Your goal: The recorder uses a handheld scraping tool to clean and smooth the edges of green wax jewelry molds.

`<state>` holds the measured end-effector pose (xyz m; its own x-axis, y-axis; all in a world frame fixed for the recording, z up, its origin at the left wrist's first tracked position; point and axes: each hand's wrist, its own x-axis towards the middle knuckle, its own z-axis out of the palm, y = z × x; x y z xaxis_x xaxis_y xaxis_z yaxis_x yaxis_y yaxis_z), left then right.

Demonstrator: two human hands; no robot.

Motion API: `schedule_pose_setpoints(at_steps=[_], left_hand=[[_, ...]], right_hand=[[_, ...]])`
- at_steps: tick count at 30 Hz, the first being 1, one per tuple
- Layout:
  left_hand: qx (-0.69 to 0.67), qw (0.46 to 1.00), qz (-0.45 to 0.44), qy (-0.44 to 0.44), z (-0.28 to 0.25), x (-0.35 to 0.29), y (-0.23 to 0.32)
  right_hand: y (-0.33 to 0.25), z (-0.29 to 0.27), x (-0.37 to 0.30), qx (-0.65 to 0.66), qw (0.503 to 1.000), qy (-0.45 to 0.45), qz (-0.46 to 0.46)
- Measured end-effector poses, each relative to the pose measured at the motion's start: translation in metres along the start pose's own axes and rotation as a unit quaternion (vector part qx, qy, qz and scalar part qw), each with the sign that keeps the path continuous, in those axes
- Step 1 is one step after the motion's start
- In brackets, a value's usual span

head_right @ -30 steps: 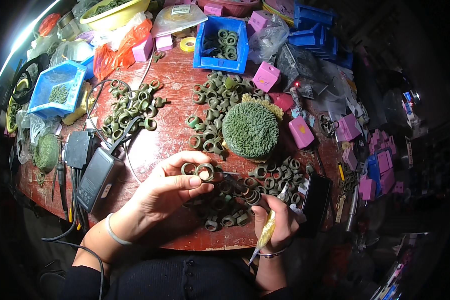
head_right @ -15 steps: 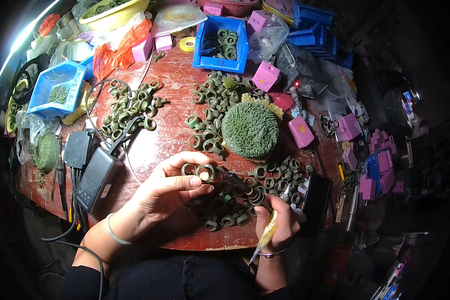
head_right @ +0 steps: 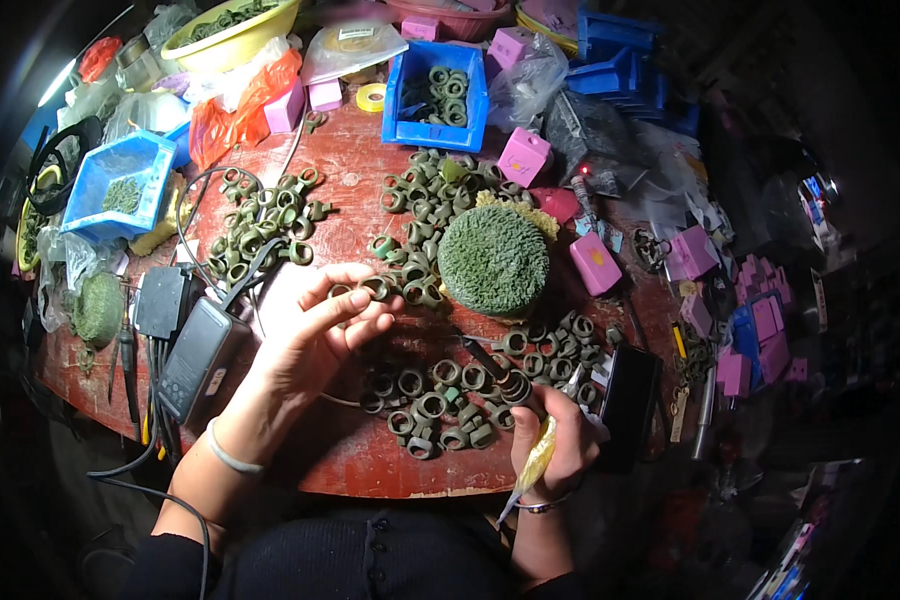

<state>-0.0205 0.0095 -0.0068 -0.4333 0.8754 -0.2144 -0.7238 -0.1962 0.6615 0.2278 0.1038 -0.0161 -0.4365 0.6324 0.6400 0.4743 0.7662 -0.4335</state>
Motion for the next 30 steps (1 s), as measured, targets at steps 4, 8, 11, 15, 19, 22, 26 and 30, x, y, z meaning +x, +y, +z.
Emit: schedule_pose_setpoints(at_steps=[4, 8, 11, 15, 19, 22, 26, 30], left_hand=[[0.119, 0.988, 0.077, 0.054, -0.005, 0.008, -0.01], [0.369, 0.909, 0.143, 0.13, -0.024, 0.013, -0.012], [0.262, 0.951, 0.116, 0.117, -0.026, 0.013, -0.012], [0.367, 0.917, 0.131, 0.083, -0.022, 0.02, -0.006], [0.499, 0.84, 0.195, 0.083, -0.037, 0.023, -0.004], [0.589, 0.797, 0.105, 0.084, -0.02, 0.016, 0.012], [0.568, 0.814, 0.087, 0.085, -0.035, 0.015, 0.011], [0.633, 0.756, 0.152, 0.068, -0.027, 0.014, 0.013]], right_hand=[[0.007, -0.014, 0.004, 0.03, 0.995, 0.014, 0.092], [0.033, -0.027, 0.032, 0.096, 0.97, 0.102, 0.2], [0.092, -0.041, 0.058, -0.006, 0.983, 0.042, 0.18], [0.191, -0.045, 0.06, -0.04, 0.986, 0.023, 0.159], [0.245, -0.031, 0.074, 0.274, 0.896, 0.037, 0.346], [0.248, -0.033, 0.075, 0.013, 0.969, -0.039, 0.243], [0.19, -0.034, 0.089, -0.238, 0.957, -0.099, 0.135], [0.171, -0.04, 0.092, -0.301, 0.954, 0.005, -0.017]])
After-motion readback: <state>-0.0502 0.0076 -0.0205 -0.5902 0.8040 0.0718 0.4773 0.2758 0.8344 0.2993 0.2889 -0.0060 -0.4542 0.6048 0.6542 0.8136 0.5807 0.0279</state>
